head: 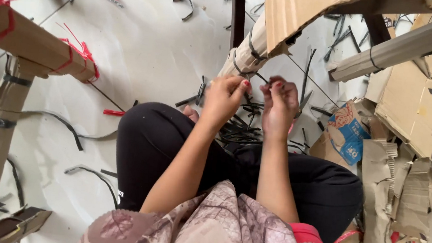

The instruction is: Wrapping furniture components with cardboard and securing them with plastic ties and scissors.

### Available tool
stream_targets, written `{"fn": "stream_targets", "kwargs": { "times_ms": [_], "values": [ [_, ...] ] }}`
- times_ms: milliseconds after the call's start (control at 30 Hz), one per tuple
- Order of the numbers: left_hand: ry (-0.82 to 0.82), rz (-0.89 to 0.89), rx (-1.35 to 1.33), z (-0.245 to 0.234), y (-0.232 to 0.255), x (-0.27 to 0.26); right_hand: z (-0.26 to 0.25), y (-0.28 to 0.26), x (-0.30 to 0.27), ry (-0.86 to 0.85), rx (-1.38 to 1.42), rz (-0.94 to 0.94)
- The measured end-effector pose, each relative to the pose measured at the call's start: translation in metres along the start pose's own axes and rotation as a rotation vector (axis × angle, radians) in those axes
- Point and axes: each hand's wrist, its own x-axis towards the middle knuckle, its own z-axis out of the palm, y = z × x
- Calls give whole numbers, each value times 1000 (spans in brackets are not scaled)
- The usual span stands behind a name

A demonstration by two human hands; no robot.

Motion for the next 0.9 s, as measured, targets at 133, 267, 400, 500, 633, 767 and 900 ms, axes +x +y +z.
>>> {"fn": "stream_targets", "kwargs": {
  "times_ms": [133, 267, 400, 500, 633, 767, 900],
  "values": [
    [182, 305, 680, -8, 29, -4, 0, -6, -17, -4, -350, -82],
    [224, 154, 487, -2, 44, -15, 5, -15, -22, -2, -476, -45],
    [133, -14, 273, -2, 28, -5, -4, -2, -22, 30, -380, 58],
    [80, -82, 144, -1, 31, -6, -7, -6, -18, -10, -355, 206],
    [85, -45, 136, -1, 34, -7, -10, -1, -7, -42, -315, 413],
    [59, -33, 93, -3, 24, -4, -16, 8, -4, -26, -485, 354],
    [15, -105, -129, -1, 16, 3, -16, 12, -1, -52, -635, 198]
  ]
}}
